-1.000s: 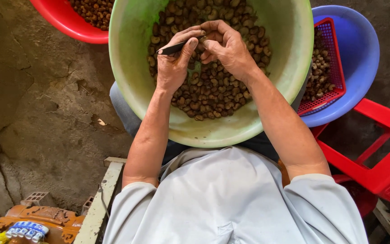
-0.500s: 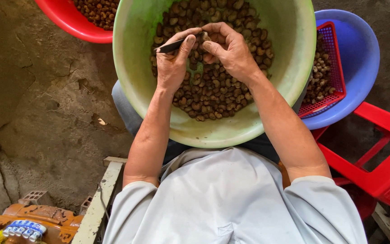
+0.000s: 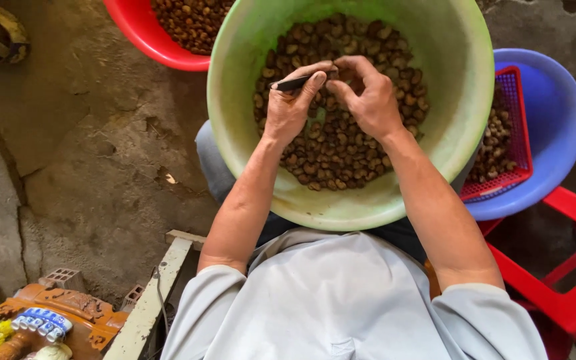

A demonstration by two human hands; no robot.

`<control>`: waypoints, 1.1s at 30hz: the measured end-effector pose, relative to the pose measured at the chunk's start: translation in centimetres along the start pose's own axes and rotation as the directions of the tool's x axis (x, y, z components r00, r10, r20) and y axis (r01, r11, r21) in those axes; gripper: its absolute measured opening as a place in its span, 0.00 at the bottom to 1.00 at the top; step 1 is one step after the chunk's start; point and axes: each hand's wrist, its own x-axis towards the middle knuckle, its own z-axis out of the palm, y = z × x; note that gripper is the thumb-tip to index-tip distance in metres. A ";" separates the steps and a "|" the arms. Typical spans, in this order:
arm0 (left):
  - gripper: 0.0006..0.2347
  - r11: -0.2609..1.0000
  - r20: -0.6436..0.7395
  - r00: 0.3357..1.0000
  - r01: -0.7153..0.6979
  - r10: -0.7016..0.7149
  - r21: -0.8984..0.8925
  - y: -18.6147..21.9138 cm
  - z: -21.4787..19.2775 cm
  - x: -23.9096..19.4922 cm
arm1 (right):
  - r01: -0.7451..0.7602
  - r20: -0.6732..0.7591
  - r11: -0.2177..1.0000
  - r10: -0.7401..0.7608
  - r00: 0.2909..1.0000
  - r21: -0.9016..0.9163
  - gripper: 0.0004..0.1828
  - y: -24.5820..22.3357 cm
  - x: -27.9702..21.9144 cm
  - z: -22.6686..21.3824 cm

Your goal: A person is sitting on a stool and using a small knife to scrape the skin off nuts in a large green bowl.

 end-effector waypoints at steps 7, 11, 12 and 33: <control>0.09 0.998 0.049 0.999 -0.011 0.007 0.069 -0.2 0.0 0.3 | 0.138 -0.042 0.981 -0.144 0.989 -0.134 0.16 1.6 0.2 0.2; 0.07 0.999 -0.107 0.993 -0.046 0.043 -0.027 -1.1 0.6 0.4 | 0.037 -0.091 0.996 -0.030 0.995 0.080 0.14 3.8 0.2 0.9; 0.06 0.999 -0.085 0.995 -0.047 0.045 -0.018 -0.6 0.7 0.5 | -0.014 -0.083 0.989 0.027 0.996 0.149 0.14 4.2 0.2 1.1; 0.10 0.978 -0.121 0.990 0.054 -0.079 -0.200 0.7 0.8 0.2 | -0.116 -0.004 0.824 0.141 0.990 0.555 0.16 2.0 0.3 0.7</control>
